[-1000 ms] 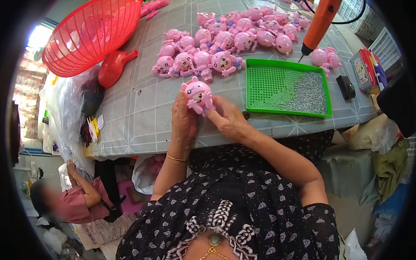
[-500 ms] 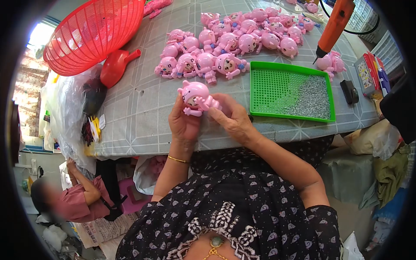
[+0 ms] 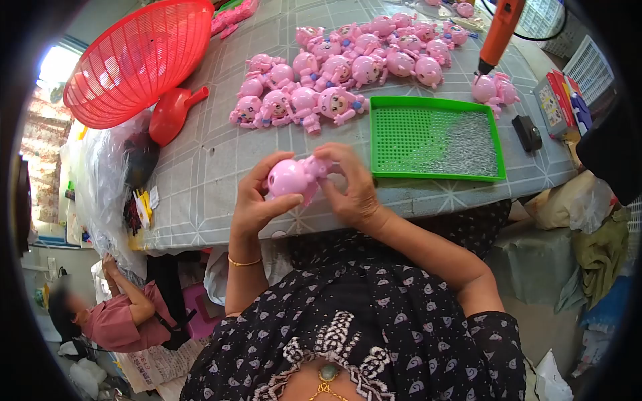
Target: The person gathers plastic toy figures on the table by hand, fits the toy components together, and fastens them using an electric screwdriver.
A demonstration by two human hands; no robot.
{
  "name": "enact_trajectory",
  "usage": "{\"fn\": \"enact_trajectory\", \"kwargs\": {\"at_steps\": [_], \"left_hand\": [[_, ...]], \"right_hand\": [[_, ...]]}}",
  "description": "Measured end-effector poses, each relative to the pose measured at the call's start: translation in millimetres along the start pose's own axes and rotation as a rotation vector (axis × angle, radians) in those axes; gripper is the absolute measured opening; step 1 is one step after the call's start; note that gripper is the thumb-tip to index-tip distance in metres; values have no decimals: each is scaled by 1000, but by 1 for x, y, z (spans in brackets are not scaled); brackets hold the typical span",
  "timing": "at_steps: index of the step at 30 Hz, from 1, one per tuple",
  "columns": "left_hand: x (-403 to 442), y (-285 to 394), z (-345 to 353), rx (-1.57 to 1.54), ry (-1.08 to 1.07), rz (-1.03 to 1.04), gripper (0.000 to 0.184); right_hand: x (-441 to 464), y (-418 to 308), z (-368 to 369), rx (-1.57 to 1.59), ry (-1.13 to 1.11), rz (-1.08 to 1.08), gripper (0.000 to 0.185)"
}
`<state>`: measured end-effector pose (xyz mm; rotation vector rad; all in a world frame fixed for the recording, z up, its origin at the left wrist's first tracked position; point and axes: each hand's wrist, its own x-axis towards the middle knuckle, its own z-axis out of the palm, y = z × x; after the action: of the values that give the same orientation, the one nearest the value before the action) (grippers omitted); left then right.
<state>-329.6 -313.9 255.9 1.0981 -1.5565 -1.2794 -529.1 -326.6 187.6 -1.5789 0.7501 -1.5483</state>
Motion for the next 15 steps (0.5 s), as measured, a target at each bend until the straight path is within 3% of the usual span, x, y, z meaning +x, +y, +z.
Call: {"fn": "enact_trajectory", "kwargs": {"at_steps": [1, 4, 6, 9, 11, 13, 15], "left_hand": [[0, 4, 4, 83, -13, -27, 63], [7, 1, 12, 297, -29, 163, 62], [14, -2, 16, 262, -46, 179, 62], [32, -5, 25, 217, -112, 181, 61], [43, -4, 31, 218, -153, 164, 61], [56, -3, 37, 206, -191, 147, 61], [68, -6, 42, 205, -234, 144, 60]], "right_hand": [[-1, -4, -3, -79, -27, -2, 51], [1, -15, -13, -365, -79, -190, 54], [5, -47, -34, -497, -102, -234, 54], [23, -70, -100, -644, 197, -489, 43], [37, -83, -150, -753, 498, -324, 42], [64, -84, -188, -591, 700, -101, 52], [91, -63, -226, -386, 623, -67, 63]]}}
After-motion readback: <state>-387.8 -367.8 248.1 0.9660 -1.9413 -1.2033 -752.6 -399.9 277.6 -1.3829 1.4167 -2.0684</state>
